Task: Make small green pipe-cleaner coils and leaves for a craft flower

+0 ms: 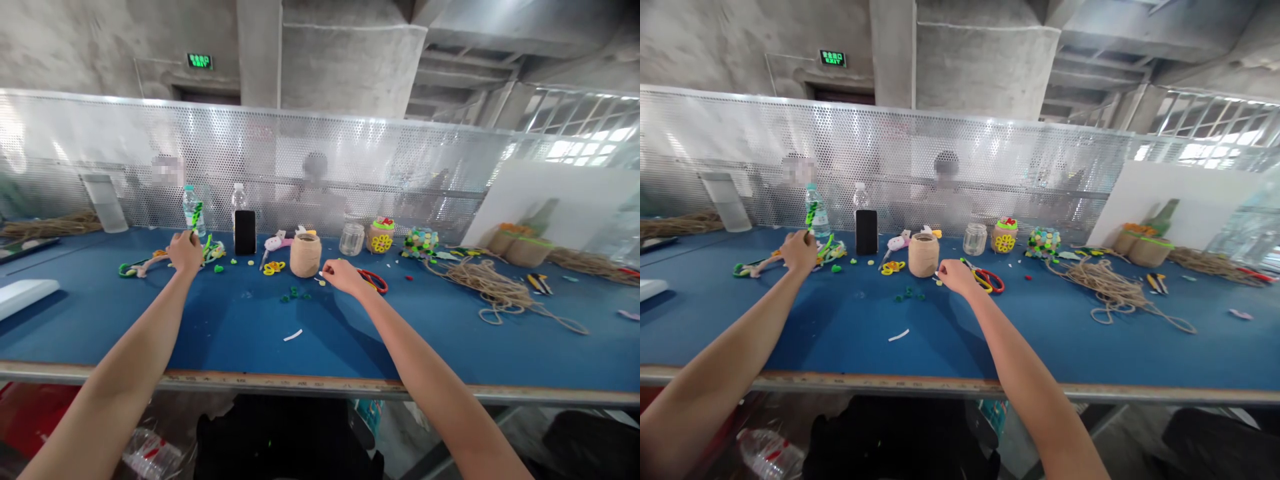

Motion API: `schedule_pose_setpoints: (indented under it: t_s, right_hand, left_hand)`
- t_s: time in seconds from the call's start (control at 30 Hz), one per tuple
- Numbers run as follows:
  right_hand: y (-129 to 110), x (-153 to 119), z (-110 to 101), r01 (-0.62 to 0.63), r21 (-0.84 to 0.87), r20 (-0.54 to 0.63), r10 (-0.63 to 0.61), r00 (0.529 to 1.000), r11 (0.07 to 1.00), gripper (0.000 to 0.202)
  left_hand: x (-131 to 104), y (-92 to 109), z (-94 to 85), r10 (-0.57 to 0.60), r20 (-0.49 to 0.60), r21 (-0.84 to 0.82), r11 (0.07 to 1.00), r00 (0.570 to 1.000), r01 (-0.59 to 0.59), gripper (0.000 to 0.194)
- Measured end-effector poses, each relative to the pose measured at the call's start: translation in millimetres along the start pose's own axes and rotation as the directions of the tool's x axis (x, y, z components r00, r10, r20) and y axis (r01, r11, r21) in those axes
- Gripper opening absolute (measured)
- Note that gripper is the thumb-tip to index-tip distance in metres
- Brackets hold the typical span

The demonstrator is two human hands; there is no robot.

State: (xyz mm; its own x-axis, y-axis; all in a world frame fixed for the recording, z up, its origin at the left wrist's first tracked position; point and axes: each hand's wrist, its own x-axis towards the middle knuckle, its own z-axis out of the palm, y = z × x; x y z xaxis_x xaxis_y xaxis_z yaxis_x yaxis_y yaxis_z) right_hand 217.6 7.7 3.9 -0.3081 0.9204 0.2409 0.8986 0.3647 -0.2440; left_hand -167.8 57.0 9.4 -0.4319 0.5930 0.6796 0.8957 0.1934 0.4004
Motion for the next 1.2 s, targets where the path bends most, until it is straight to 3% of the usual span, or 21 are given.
schedule_pose_setpoints:
  t_s: [0.17, 0.3, 0.37, 0.5, 0.67, 0.77, 0.87, 0.97, 1.07, 1.2]
  right_hand:
    - [-2, 0, 0, 0.018, 0.080, -0.071, -0.012, 0.997, 0.997, 0.022]
    - [-7, 0, -3, 0.051, 0.201, -0.180, -0.014, 0.983, 0.978, 0.023]
    - [-11, 0, -4, 0.081, 0.283, -0.230, -0.015, 0.973, 0.956, 0.024]
    - [-21, -3, -6, 0.131, 0.492, -0.267, 0.006, 0.964, 0.861, 0.032]
    - [-40, -5, -1, 0.075, 0.777, -0.133, 0.046, 0.990, 0.625, 0.032]
    - [-46, -5, 3, 0.014, 0.866, -0.064, 0.083, 0.995, 0.499, 0.029]
    - [-47, -3, 6, -0.041, 0.908, -0.011, 0.121, 0.993, 0.418, 0.024]
    - [-45, -2, 7, -0.072, 0.923, 0.018, 0.143, 0.990, 0.379, 0.021]
    - [-42, -1, 5, -0.085, 0.921, 0.028, 0.151, 0.988, 0.380, 0.020]
    - [-39, -2, 1, -0.094, 0.906, 0.033, 0.150, 0.988, 0.414, 0.018]
  left_hand:
    - [4, 8, -10.4, 0.108, -0.239, -0.059, 0.990, 0.965, -0.126, 0.024]
    - [3, 21, -18.3, 0.307, -0.320, -0.044, 0.940, 0.896, -0.338, 0.028]
    - [-3, 33, -21.0, 0.445, -0.331, -0.028, 0.877, 0.832, -0.480, 0.027]
    - [-24, 65, -20.1, 0.683, -0.319, -0.005, 0.692, 0.657, -0.722, 0.026]
    - [-61, 103, -10.3, 0.871, -0.239, -0.007, 0.440, 0.429, -0.898, 0.025]
    - [-82, 115, -5.3, 0.921, -0.194, -0.022, 0.340, 0.338, -0.940, 0.024]
    - [-95, 120, -2.5, 0.940, -0.161, -0.039, 0.299, 0.301, -0.953, 0.024]
    - [-99, 121, -1.4, 0.947, -0.131, -0.059, 0.289, 0.295, -0.955, 0.024]
    - [-96, 120, -1.3, 0.943, -0.105, -0.074, 0.310, 0.317, -0.948, 0.025]
    - [-86, 114, -1.7, 0.923, -0.084, -0.077, 0.370, 0.376, -0.926, 0.025]
